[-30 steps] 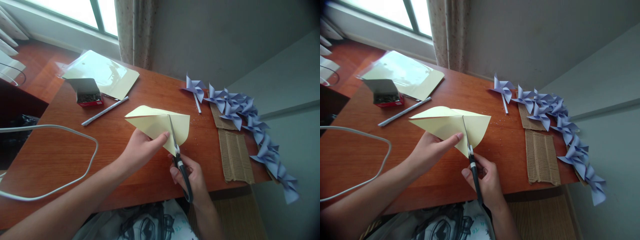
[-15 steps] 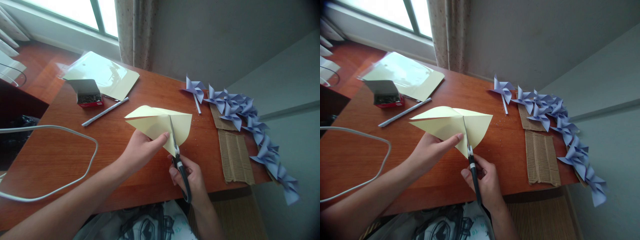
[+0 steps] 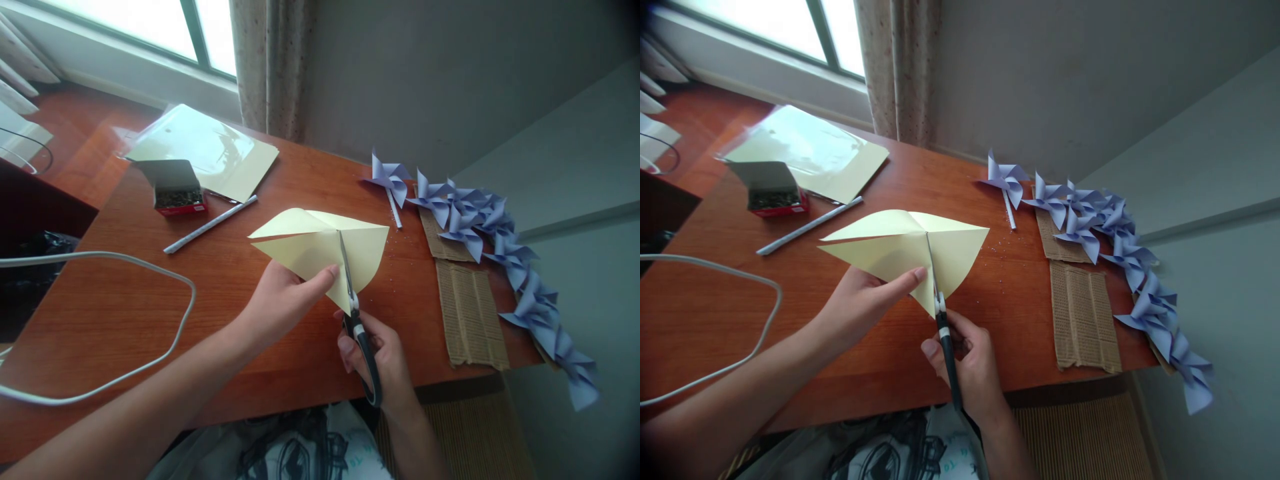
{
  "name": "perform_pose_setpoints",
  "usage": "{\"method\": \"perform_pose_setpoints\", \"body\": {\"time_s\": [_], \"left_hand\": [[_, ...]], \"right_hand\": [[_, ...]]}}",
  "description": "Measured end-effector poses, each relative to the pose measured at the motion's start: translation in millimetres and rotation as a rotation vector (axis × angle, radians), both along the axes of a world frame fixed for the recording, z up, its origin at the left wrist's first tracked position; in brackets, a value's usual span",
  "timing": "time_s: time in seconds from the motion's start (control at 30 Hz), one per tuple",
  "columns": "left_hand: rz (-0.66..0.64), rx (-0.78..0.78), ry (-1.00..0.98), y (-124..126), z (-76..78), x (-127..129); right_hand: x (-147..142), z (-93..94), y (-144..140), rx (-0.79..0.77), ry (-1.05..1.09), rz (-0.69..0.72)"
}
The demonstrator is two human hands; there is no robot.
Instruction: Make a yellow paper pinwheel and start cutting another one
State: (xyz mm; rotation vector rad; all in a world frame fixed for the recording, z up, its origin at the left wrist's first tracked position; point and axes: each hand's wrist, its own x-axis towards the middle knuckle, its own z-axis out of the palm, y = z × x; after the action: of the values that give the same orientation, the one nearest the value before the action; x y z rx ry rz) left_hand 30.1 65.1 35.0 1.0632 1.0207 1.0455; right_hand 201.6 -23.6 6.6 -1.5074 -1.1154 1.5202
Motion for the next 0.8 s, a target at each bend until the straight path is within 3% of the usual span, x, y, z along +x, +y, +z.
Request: {"method": "perform_pose_setpoints", "body": {"time_s": [0.33, 0.8], "left_hand": [[0.103, -0.061, -0.089, 1.0, -6.8, -4.3], [0.072, -0.067, -0.097, -1.6, -5.5, -0.8]], "right_hand": [[1.9, -0.1, -3.8, 0.023, 0.078, 0.011], [-1.4, -5.8, -5.8, 0.049, 0.113, -0.030]]}}
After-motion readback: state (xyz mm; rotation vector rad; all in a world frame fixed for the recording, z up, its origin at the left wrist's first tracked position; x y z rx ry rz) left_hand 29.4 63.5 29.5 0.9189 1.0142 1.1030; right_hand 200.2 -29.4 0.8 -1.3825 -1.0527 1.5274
